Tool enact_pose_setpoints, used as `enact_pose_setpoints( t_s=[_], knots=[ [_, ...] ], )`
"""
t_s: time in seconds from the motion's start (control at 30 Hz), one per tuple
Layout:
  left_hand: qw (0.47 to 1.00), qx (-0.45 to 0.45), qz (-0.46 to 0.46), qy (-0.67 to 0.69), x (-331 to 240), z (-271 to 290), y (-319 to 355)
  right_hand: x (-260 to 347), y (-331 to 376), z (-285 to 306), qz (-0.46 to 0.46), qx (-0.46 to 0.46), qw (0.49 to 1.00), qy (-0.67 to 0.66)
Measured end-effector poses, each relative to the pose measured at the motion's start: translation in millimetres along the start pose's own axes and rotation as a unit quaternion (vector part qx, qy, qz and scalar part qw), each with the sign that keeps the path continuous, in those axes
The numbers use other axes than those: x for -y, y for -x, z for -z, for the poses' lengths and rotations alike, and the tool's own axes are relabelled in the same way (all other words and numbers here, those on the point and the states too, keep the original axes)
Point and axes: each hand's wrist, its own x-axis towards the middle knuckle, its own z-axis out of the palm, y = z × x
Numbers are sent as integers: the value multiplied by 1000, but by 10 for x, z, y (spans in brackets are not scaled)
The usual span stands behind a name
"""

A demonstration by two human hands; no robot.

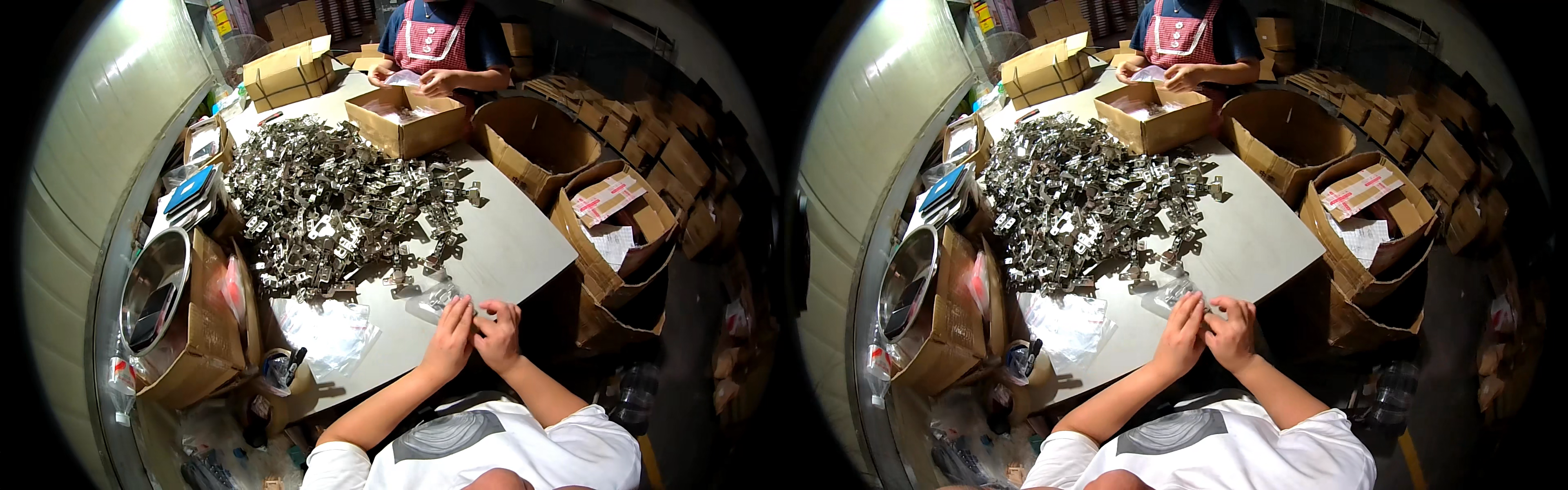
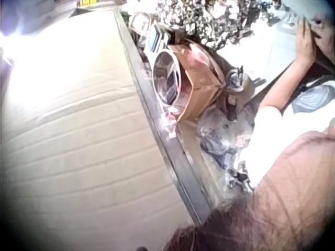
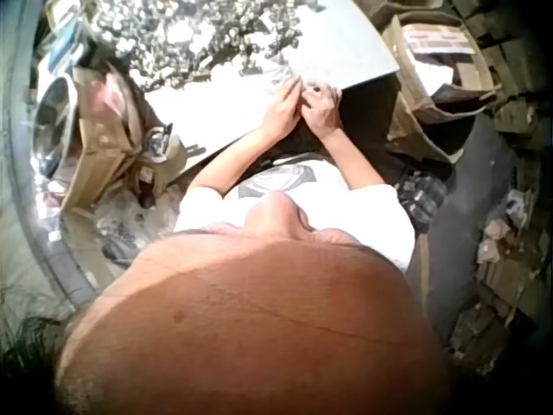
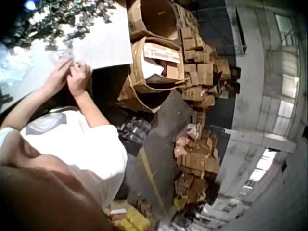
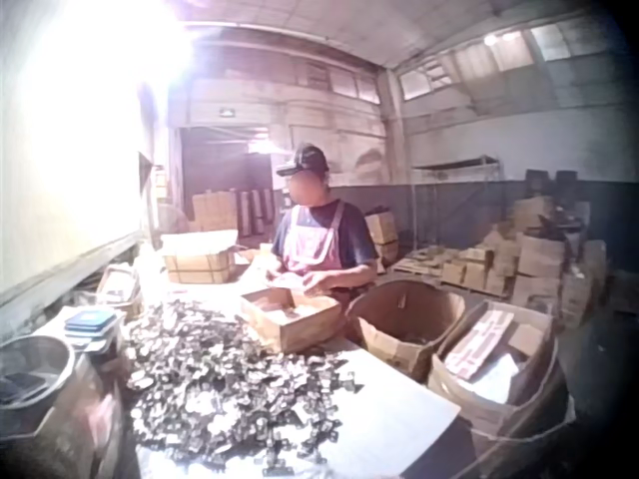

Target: The person picks up metal hinges from a table and places them into plastic bags.

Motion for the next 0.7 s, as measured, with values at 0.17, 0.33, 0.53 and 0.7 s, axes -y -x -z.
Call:
enact_pose_setpoints(
  t_s=[0.17, 0.33, 0.53, 0.7],
  knots=[
    [998, 41, 53, -8, 13, 51, -24, -119, 103, 43, 148, -15, 988, -42],
    [997, 70, 21, -4, -34, 127, -105, -143, -31, 69, 186, -50, 981, -24],
    [998, 55, 5, 0, -116, -1, 38, -352, 135, -247, -89, -59, 994, -24],
    [997, 9, 61, -39, -188, 30, 147, -462, -288, -150, -119, 177, 965, -151]
  ],
)
